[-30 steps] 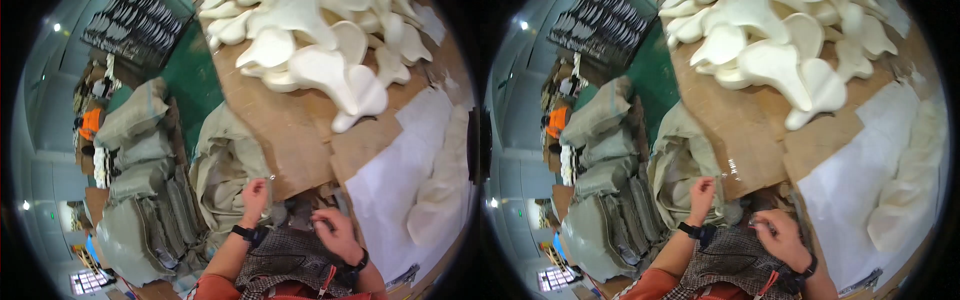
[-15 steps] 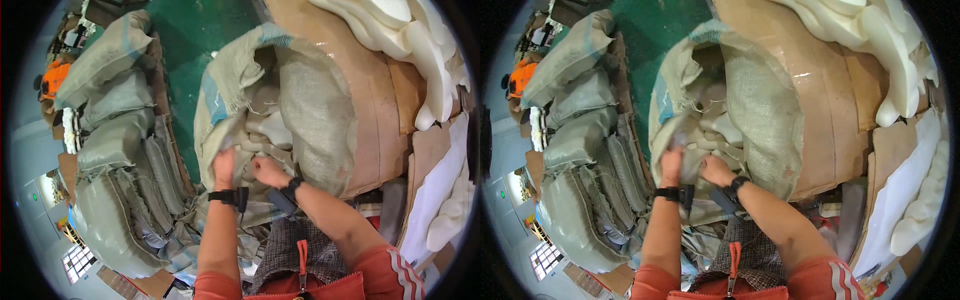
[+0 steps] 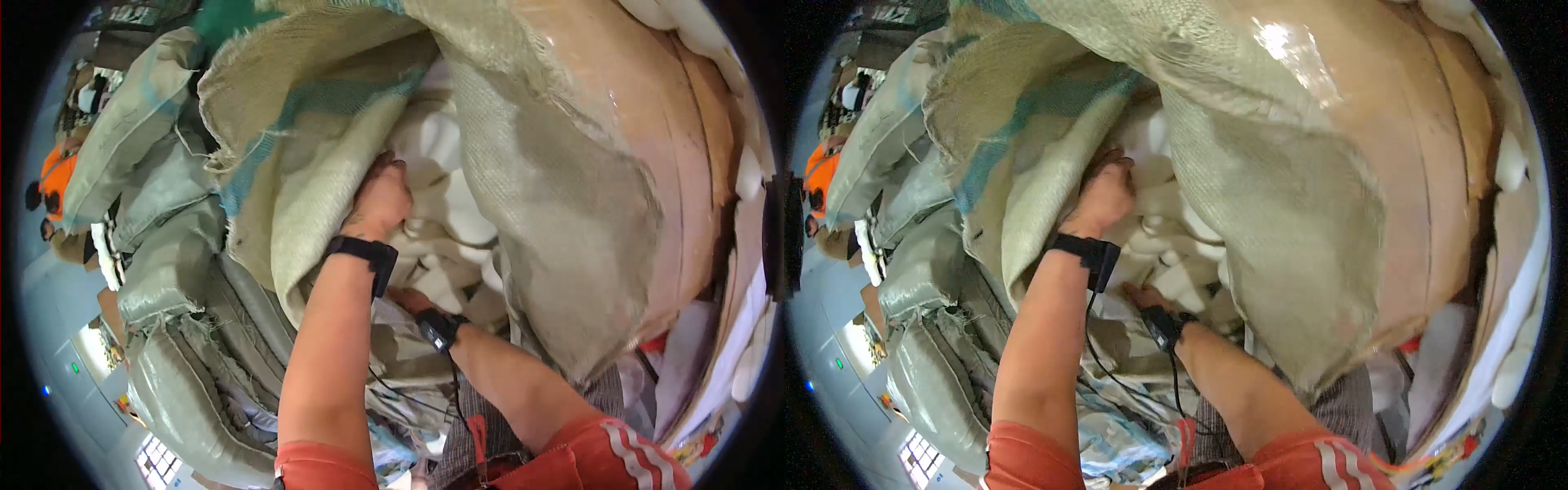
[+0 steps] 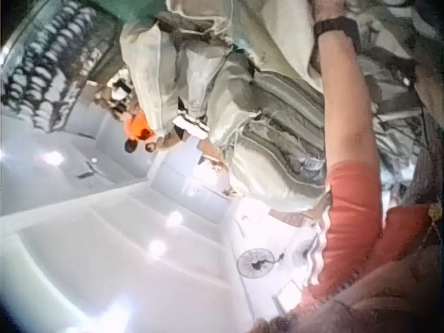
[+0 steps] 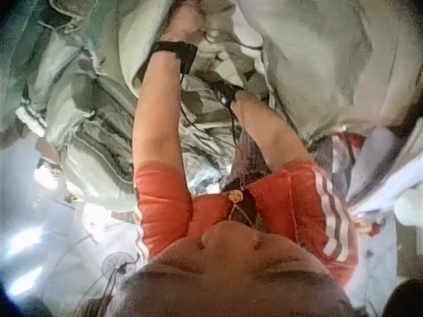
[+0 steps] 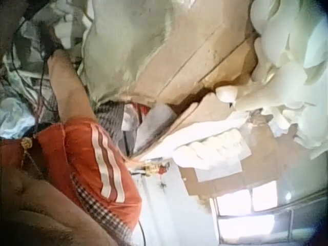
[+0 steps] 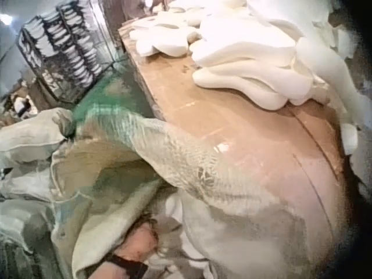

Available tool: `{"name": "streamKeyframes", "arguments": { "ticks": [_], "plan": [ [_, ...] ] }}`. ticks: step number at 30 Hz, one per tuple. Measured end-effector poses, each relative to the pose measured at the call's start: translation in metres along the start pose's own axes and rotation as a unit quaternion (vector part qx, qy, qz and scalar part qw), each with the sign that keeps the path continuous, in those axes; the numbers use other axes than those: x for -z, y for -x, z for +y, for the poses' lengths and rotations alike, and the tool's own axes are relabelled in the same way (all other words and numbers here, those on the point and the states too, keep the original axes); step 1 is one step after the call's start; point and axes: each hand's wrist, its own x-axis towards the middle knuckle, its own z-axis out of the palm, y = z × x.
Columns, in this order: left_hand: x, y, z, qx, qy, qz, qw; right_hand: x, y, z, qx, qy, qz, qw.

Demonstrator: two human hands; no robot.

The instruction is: Sorting and arranging white foam bike seat paddings from a large sack onto a table for glue application.

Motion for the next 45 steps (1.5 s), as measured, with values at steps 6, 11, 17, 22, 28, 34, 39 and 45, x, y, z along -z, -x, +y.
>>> {"name": "streamKeyframes", "arguments": {
  "ticks": [6, 11, 17, 22, 28, 34, 39, 45],
  "plan": [
    [0.019, -0.028, -0.052, 0.103, -0.115, -0.068, 0.986, -0.016, 0.012, -0.04, -0.136, -0.189, -0.071, 0.97],
    [0.014, -0.019, -0.057, 0.09, -0.069, -0.018, 0.993, -0.018, 0.001, -0.022, -0.173, -0.327, 0.026, 0.929],
    [0.033, -0.025, -0.067, 0.128, 0.179, -0.126, 0.967, -0.043, -0.032, -0.017, -0.24, -0.437, 0.089, 0.862],
    [0.026, 0.006, -0.053, 0.098, -0.053, -0.121, 0.986, -0.064, -0.072, -0.01, -0.157, -0.445, 0.15, 0.869],
    [0.006, 0.033, -0.066, 0.145, -0.025, -0.076, 0.986, -0.075, -0.081, 0.02, -0.149, -0.55, -0.049, 0.82],
    [0.046, 0.121, -0.029, 0.196, 0.119, -0.039, 0.973, -0.087, -0.017, 0.039, -0.2, -0.483, 0.047, 0.851],
    [0.056, 0.149, 0.02, 0.126, -0.041, 0.038, 0.99, -0.08, 0.008, 0.028, -0.163, -0.521, 0.142, 0.826],
    [0.069, 0.175, 0.042, 0.111, -0.071, 0.078, 0.988, -0.029, 0.06, 0.004, -0.193, -0.524, 0.017, 0.829]
  ]
}}
